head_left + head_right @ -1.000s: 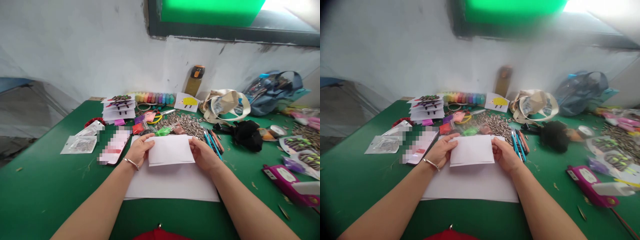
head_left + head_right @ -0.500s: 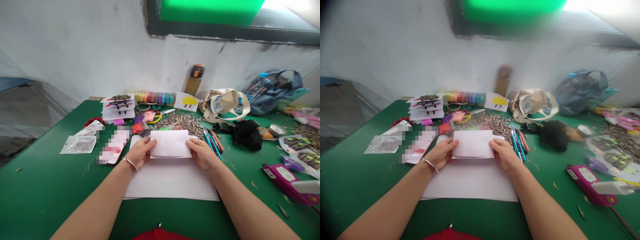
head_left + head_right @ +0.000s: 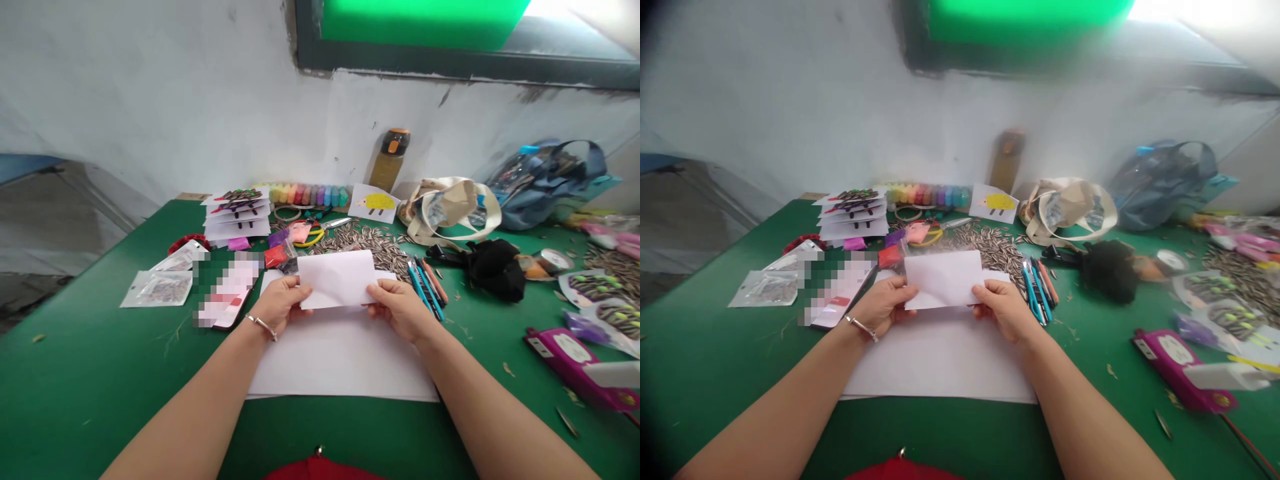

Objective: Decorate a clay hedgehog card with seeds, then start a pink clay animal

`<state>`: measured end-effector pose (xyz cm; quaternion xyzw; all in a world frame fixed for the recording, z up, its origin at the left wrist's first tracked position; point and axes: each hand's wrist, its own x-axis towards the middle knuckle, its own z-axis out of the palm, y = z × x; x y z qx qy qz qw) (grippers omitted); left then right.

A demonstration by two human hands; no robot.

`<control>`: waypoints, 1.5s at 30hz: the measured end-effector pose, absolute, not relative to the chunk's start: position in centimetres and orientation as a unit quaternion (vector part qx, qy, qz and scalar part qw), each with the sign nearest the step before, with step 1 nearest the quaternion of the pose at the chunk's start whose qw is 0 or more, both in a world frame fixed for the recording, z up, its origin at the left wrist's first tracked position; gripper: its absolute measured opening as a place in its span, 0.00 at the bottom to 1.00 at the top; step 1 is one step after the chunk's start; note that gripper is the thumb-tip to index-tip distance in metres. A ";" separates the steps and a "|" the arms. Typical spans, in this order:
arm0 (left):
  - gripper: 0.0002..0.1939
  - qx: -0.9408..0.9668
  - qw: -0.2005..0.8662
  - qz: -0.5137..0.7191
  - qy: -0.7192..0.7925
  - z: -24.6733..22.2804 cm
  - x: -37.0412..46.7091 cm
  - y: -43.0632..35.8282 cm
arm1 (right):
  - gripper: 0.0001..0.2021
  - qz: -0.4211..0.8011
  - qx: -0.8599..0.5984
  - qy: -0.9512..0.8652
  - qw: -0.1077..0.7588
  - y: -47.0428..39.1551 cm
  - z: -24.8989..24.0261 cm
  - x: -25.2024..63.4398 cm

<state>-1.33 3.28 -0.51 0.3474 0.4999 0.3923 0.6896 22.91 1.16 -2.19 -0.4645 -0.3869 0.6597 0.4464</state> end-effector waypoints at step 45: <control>0.12 0.391 0.673 0.373 0.505 -0.7 -1.2 3.4 | 0.14 0.635 -0.495 -0.387 0.448 1.2 -2.2 23.0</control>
